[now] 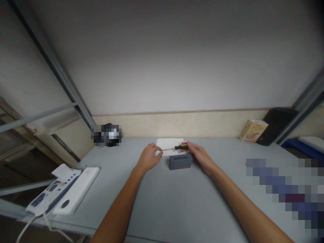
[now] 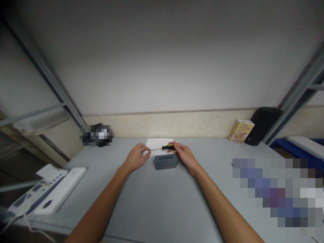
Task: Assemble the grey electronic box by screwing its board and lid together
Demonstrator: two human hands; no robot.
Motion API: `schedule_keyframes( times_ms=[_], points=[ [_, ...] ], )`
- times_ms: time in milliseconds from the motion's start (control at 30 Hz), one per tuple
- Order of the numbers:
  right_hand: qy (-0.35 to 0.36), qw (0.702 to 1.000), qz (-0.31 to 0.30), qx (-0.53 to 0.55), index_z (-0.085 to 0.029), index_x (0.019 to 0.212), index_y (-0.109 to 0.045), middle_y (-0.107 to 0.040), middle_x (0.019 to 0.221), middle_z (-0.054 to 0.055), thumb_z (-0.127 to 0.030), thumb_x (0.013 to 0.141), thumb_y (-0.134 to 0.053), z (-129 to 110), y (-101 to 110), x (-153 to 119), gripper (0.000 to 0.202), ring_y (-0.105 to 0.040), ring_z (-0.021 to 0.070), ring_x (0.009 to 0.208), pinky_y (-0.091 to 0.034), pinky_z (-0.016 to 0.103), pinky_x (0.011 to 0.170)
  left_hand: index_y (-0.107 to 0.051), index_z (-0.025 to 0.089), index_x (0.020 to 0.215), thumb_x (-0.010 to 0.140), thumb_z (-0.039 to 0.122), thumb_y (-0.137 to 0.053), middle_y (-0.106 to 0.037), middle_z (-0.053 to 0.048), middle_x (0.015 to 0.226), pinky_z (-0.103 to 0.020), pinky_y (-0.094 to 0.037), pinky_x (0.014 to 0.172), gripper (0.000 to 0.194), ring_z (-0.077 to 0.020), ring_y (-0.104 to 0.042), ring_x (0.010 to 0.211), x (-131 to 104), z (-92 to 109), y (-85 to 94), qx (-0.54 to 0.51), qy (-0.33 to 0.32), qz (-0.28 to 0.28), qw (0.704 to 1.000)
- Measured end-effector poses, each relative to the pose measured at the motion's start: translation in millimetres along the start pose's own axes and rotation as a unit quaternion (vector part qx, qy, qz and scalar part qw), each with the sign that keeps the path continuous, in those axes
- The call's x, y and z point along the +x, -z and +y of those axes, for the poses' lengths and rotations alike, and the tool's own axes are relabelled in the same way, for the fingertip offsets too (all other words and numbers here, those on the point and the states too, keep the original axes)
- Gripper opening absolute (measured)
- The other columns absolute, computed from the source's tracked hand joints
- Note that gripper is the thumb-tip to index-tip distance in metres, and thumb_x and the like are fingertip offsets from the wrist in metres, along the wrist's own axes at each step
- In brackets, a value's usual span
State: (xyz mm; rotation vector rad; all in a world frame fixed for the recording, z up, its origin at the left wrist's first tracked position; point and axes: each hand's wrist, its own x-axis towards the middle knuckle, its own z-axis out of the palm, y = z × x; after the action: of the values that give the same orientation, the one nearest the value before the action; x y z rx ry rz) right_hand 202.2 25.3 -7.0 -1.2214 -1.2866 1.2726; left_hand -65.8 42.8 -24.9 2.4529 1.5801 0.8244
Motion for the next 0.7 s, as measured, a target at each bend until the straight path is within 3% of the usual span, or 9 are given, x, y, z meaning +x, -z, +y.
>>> schedule_keyframes(
  times_ms=[167, 700],
  points=[
    [0.011, 1.0, -0.008, 0.007, -0.02, 0.119, -0.073, -0.078, 0.097, 0.007, -0.07, 0.086, -0.056, -1.2, 1.2, -0.2, 0.062, -0.058, 0.0191, 0.073, -0.038, 0.03, 0.067, -0.075, 0.019, 0.095, 0.095, 0.028, -0.058, -0.066, -0.007, 0.097, -0.035, -0.047, 0.093, 0.019, -0.0213, -0.06, 0.099, 2.2, -4.3, -6.8, -0.052, -0.013, 0.015, 0.998],
    [0.04, 0.999, -0.003, 0.013, -0.019, 0.119, -0.073, -0.077, 0.094, 0.008, -0.07, 0.086, -0.055, 0.1, 6.7, 3.6, 0.063, -0.047, 0.0141, 0.062, -0.033, 0.028, 0.06, -0.075, 0.018, 0.093, 0.091, 0.023, -0.063, -0.07, -0.005, 0.087, -0.032, -0.045, 0.083, 0.013, -0.019, -0.057, 0.084, 8.1, -2.5, -5.0, -0.157, 0.008, 0.047, 0.987]
  ],
)
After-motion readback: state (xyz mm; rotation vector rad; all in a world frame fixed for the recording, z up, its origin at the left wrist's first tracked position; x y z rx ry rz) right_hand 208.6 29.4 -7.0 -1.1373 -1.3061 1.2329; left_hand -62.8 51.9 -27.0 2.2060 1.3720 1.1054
